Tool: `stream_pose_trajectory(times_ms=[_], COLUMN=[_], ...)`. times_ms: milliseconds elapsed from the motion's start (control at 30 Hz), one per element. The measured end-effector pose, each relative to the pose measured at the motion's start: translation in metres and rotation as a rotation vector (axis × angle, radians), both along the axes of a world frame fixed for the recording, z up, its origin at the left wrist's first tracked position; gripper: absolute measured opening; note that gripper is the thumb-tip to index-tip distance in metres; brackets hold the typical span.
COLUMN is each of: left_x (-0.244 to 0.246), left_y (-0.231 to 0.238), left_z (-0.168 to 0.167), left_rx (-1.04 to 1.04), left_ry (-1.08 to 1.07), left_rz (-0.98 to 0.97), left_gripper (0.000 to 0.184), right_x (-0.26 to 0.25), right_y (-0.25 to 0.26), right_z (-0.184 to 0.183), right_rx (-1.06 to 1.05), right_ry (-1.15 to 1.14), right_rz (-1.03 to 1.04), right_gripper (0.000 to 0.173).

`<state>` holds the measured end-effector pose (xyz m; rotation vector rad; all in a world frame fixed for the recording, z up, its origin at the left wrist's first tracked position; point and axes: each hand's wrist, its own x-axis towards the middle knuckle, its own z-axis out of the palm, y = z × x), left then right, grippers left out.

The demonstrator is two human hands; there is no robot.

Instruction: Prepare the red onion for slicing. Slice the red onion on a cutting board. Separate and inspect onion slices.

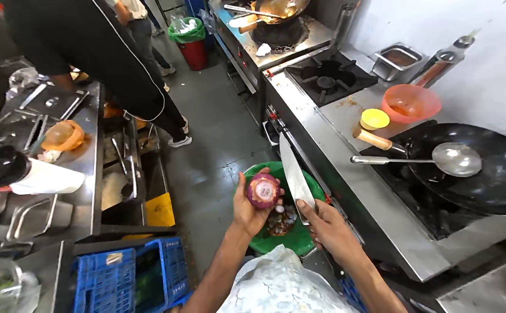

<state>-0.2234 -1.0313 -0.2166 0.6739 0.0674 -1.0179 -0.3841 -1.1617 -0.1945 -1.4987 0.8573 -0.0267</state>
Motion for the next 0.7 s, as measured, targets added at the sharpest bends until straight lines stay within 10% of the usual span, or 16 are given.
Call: stream_pose_trajectory(times_ms=[700], left_x=[-0.030], left_y=[-0.034], left_z=[0.009], left_rx=[0.014], left_ry=[0.116], left_rz=[0.045], left_gripper=[0.061], right_x=[-0.003], right_y=[-0.004], right_z=[0.017], right_rx=[-0.219], right_ry=[0.086], right_rz=[0.027], right_gripper=[0.043])
